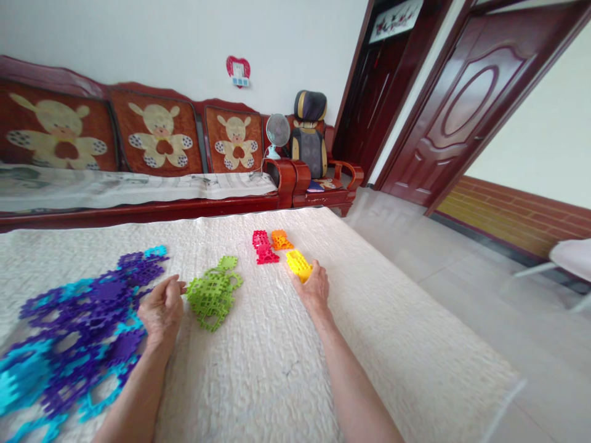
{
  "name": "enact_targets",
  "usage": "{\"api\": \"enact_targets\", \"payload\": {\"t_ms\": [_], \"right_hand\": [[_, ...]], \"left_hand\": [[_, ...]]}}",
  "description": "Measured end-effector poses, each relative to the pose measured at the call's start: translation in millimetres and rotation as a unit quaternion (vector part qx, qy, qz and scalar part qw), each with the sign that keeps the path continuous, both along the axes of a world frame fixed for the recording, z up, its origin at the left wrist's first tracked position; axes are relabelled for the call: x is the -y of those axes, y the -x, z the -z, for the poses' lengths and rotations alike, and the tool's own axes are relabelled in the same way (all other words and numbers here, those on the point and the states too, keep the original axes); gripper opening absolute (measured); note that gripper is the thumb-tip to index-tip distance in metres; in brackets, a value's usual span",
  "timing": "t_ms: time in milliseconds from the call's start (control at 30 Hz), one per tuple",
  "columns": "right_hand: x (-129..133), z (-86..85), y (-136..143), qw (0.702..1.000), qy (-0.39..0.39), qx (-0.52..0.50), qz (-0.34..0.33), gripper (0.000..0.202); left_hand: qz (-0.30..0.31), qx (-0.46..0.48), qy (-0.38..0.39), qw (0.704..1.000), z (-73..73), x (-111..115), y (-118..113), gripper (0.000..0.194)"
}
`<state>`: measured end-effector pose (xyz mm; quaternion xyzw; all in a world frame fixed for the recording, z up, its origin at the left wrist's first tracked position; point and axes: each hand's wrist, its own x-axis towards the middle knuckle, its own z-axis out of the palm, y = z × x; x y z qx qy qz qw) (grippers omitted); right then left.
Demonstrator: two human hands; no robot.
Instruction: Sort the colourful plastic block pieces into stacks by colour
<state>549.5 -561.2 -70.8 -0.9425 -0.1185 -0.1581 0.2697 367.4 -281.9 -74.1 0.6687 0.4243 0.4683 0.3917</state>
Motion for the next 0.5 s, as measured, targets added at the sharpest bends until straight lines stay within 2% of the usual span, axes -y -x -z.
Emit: {"api": "enact_targets", "payload": {"t_ms": [167,267,367,500], "right_hand": [[3,1.6,-2,0.999,-0.003,0.030,-0.017,0.068],[-2,-1.3,3,0.991,-0.032,0.122,-0.052,0.068],[-17,-2.9,18,0.964,-0.086,0.202,-0.152,0.060],[-36,3.6,40,0.929,-0.086,0.191,-0.306,0.052]], "left_hand": [[0.008,0.016,0.027,0.999,2.7,1,-1,0.035],[0.017,0.044,0.049,0.998,9.5,4,-3,0.040],[0.013,0.046,0.051,0.998,16.1,7,-4,0.042],[0.013,0.006,0.062,0.998,18.0,7,0,0.041]]}}
